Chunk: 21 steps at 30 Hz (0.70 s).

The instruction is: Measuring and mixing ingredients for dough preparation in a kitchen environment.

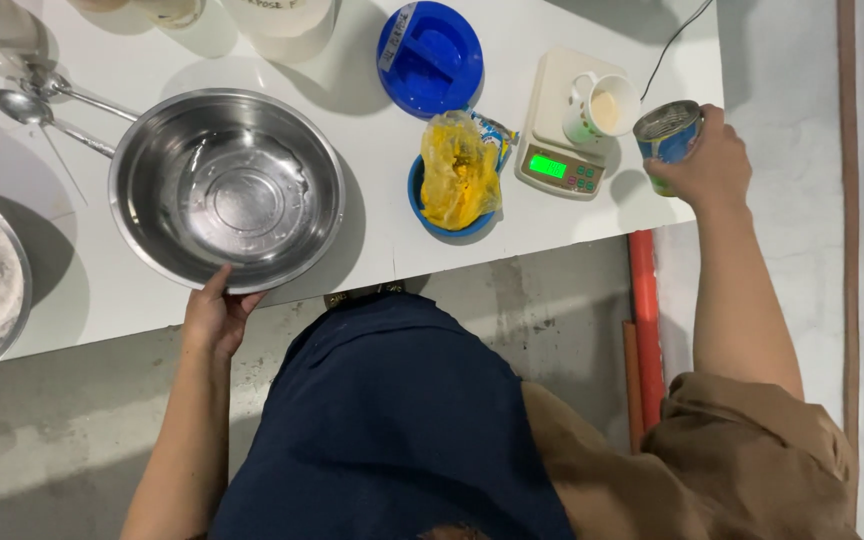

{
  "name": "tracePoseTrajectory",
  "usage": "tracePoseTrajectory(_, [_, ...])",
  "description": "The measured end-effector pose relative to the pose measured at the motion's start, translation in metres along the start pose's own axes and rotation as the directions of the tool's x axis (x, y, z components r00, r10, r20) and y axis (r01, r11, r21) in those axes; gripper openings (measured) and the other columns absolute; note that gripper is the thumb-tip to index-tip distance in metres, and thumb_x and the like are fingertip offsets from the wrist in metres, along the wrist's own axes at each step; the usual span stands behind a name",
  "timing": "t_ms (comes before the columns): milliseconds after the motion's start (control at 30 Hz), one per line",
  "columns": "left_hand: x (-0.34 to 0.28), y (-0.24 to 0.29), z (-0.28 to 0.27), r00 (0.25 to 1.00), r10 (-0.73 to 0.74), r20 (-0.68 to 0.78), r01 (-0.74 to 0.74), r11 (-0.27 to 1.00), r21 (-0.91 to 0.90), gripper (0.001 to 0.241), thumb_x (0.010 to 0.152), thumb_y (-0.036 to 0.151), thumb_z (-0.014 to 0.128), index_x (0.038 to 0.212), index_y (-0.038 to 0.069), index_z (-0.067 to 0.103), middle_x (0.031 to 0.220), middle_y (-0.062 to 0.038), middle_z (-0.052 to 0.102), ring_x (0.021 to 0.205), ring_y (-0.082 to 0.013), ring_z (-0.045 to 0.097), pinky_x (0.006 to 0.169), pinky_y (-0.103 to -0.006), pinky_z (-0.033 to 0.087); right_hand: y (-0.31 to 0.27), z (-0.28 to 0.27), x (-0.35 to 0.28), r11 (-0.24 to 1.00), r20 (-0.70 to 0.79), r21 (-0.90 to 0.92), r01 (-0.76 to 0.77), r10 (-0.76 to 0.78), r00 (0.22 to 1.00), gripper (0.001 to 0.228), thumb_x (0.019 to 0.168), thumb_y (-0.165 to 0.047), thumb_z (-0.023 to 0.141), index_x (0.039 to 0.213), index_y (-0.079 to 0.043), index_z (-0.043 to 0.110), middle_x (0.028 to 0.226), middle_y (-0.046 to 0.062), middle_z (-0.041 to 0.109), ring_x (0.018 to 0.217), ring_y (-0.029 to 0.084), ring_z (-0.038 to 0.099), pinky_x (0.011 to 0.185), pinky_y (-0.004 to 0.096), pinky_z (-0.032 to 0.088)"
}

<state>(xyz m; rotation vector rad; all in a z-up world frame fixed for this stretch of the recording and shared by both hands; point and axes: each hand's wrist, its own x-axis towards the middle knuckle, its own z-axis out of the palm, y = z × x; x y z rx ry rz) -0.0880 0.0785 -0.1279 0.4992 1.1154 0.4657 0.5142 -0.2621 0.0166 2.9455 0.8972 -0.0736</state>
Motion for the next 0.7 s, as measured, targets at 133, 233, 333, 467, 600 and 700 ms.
tracePoseTrajectory(133, [0.005,-0.008,-0.003,1.000,-0.023,-0.014,0.023,1.000,-0.001,0.041,0.107,0.020,0.052,0.132,-0.013,0.050,0.126,-0.024,0.066,0.108,-0.0314,0.071,0.088,-0.0377,0.060,-0.001,-0.006,0.010,1.000,0.046,-0.009,0.014,-0.013,0.999,0.097,0.064,-0.043,0.094,0.143,-0.007,0.051,0.119,0.020,0.068,0.108,0.039,0.066,0.085,0.049,0.055])
tracePoseTrajectory(233, [0.002,-0.008,0.002,1.000,-0.016,-0.001,0.016,1.000,0.003,0.043,0.106,0.020,0.052,0.133,-0.014,0.048,0.126,-0.025,0.065,0.106,-0.0319,0.071,0.088,-0.0366,0.064,-0.004,-0.008,0.015,1.000,0.083,-0.028,0.005,-0.003,0.997,0.094,0.065,-0.044,0.091,0.142,-0.007,0.053,0.117,0.019,0.069,0.106,0.038,0.068,0.083,0.049,0.056])
tracePoseTrajectory(333, [-0.006,-0.002,0.011,0.999,-0.016,-0.029,0.017,1.000,0.019,0.044,0.106,0.020,0.052,0.135,-0.013,0.046,0.127,-0.026,0.064,0.107,-0.0317,0.071,0.087,-0.0362,0.064,-0.009,-0.006,0.019,1.000,0.108,-0.002,0.005,-0.004,0.994,0.097,0.062,-0.045,0.091,0.143,-0.006,0.053,0.115,0.020,0.070,0.103,0.036,0.070,0.083,0.047,0.057])
tracePoseTrajectory(467, [-0.008,0.001,0.015,0.999,-0.029,-0.020,0.030,0.998,0.049,0.046,0.106,0.020,0.051,0.136,-0.015,0.044,0.128,-0.028,0.063,0.107,-0.0324,0.072,0.087,-0.0352,0.059,-0.017,-0.010,0.025,0.999,0.164,-0.044,0.007,0.000,0.986,0.091,0.064,-0.046,0.089,0.141,-0.009,0.058,0.114,0.018,0.072,0.103,0.036,0.070,0.084,0.047,0.057])
tracePoseTrajectory(600, [-0.003,-0.003,0.011,1.000,-0.015,0.002,0.015,0.999,0.044,0.045,0.105,0.019,0.052,0.135,-0.014,0.045,0.127,-0.026,0.063,0.105,-0.0322,0.071,0.085,-0.0360,0.059,-0.010,-0.003,0.033,0.999,0.198,-0.019,0.044,-0.040,0.979,0.096,0.063,-0.048,0.088,0.145,-0.009,0.056,0.113,0.016,0.073,0.103,0.035,0.070,0.085,0.047,0.057])
tracePoseTrajectory(700, [0.001,-0.007,0.006,0.999,-0.033,-0.008,0.033,0.999,0.023,0.044,0.106,0.018,0.053,0.132,-0.016,0.046,0.125,-0.027,0.064,0.105,-0.0328,0.071,0.085,-0.0372,0.060,-0.010,-0.003,0.037,1.000,0.236,-0.013,0.023,-0.019,0.972,0.098,0.061,-0.048,0.087,0.146,-0.010,0.055,0.115,0.017,0.072,0.104,0.036,0.070,0.084,0.047,0.057])
